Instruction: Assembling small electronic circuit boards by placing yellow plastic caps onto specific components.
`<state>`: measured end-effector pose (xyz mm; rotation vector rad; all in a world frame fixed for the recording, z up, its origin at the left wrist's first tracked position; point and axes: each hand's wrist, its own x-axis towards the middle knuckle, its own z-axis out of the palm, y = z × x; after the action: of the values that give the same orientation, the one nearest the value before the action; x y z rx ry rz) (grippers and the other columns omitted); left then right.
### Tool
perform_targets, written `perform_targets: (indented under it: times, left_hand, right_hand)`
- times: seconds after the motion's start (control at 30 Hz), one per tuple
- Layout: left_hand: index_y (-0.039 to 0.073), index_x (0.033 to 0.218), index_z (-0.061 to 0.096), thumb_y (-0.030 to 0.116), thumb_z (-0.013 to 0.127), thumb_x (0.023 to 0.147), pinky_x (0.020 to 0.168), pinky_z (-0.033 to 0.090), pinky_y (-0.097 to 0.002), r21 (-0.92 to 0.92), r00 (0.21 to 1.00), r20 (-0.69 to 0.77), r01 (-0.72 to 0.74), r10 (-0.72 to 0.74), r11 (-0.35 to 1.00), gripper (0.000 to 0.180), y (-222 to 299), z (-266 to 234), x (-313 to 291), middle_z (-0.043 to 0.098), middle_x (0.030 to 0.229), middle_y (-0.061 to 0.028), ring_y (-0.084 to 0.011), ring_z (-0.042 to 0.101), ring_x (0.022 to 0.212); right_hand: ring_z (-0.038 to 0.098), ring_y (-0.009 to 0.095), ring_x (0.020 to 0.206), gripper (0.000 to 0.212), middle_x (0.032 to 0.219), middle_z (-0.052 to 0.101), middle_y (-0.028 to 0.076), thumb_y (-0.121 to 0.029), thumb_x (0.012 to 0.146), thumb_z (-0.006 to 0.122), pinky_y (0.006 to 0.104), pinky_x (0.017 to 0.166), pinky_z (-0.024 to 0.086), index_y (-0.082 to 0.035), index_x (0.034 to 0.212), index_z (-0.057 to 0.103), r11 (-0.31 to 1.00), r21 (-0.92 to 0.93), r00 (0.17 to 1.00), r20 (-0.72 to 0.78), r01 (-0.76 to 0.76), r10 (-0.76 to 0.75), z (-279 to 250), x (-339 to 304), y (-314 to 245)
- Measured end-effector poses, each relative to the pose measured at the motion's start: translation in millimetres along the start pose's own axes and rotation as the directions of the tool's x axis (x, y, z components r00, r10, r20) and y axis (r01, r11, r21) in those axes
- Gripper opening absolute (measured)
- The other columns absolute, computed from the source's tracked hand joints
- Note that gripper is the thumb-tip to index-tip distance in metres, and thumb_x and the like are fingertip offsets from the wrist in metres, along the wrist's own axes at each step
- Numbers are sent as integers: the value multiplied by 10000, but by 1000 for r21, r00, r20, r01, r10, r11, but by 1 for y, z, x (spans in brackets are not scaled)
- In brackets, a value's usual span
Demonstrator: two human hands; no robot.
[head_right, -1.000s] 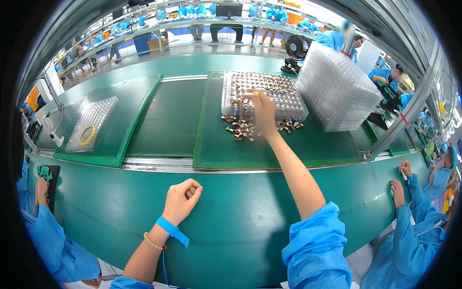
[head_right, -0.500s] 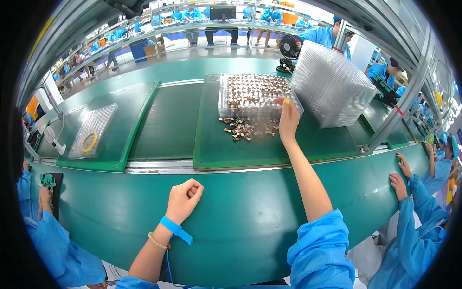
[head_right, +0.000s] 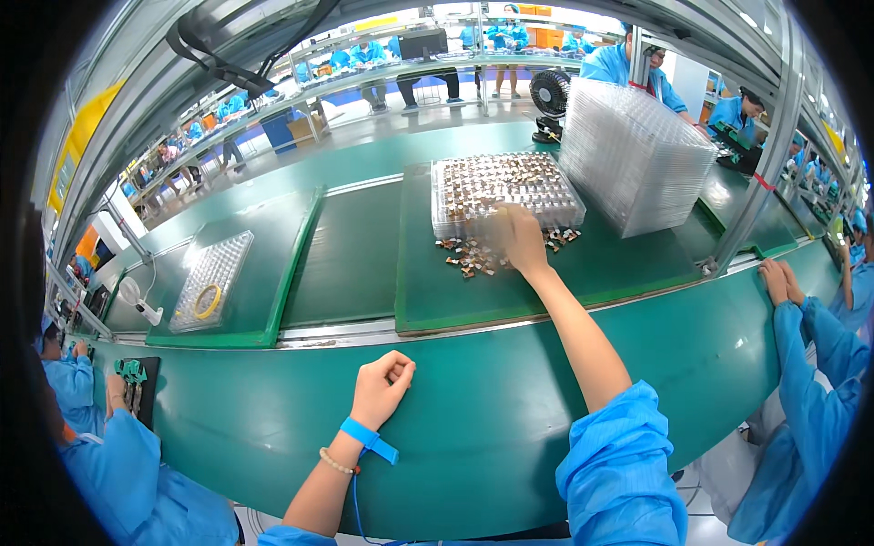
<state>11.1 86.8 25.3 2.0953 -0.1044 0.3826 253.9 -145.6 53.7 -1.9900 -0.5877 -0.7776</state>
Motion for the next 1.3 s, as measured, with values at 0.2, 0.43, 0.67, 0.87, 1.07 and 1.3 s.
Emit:
perform_targets:
  times: [0.2, 0.43, 0.67, 0.87, 1.07, 1.3]
  left_hand:
    - [-16, 789, 610, 72, 626, 832, 508, 431, -217, 19, 998, 44, 38, -39, 999, 99, 2, -2, 0, 586, 581, -35, -79, 544, 515]
    - [-10, 789, 611, 82, 631, 831, 508, 433, -224, 41, 999, 33, 20, -21, 999, 103, 5, -2, 0, 587, 584, -37, -86, 548, 513]
    - [38, 763, 593, 126, 629, 826, 479, 424, -282, 24, 1000, 3, -6, 6, 1000, 115, 0, -1, -1, 577, 570, -52, -161, 550, 473]
    - [-8, 785, 611, 75, 630, 827, 496, 410, -220, 30, 999, 29, 16, -17, 999, 95, 7, -1, 0, 567, 568, -27, -77, 515, 494]
    - [38, 768, 593, 132, 632, 827, 480, 425, -285, 18, 1000, -3, -15, 15, 1000, 118, 1, 0, -1, 579, 573, -55, -166, 553, 474]
    - [23, 772, 601, 117, 635, 824, 483, 423, -269, 41, 1000, 7, -3, 3, 999, 112, 1, -2, -1, 582, 575, -51, -143, 542, 479]
  right_hand:
    - [579, 375, 967, 293, 996, 625, 227, -214, 956, 438, 414, 861, 436, 3, 1055, 610, 996, -53, 998, 7, 68, -67, 1, 2, -1]
    - [581, 353, 914, 242, 914, 630, 197, -170, 945, 454, 411, 808, 443, -10, 1041, 608, 996, 0, 993, -68, 93, -93, -5, 3, -1]
    - [571, 373, 905, 235, 896, 621, 211, -171, 937, 450, 431, 802, 446, -22, 1055, 588, 983, -165, 995, 72, 77, -65, -5, 0, -3]
    - [572, 390, 885, 285, 875, 617, 222, -225, 951, 413, 446, 788, 442, -19, 1038, 590, 947, -236, 976, 30, 218, -217, -2, 11, 8]
    - [586, 401, 825, 327, 845, 604, 254, -252, 962, 389, 440, 735, 450, -1, 1023, 589, 998, -53, 992, 122, -24, 30, -6, 26, -3]
    - [602, 380, 734, 334, 737, 596, 239, -268, 968, 388, 429, 681, 445, -17, 1058, 590, 997, -57, 988, 145, -45, 53, -17, 32, -17]
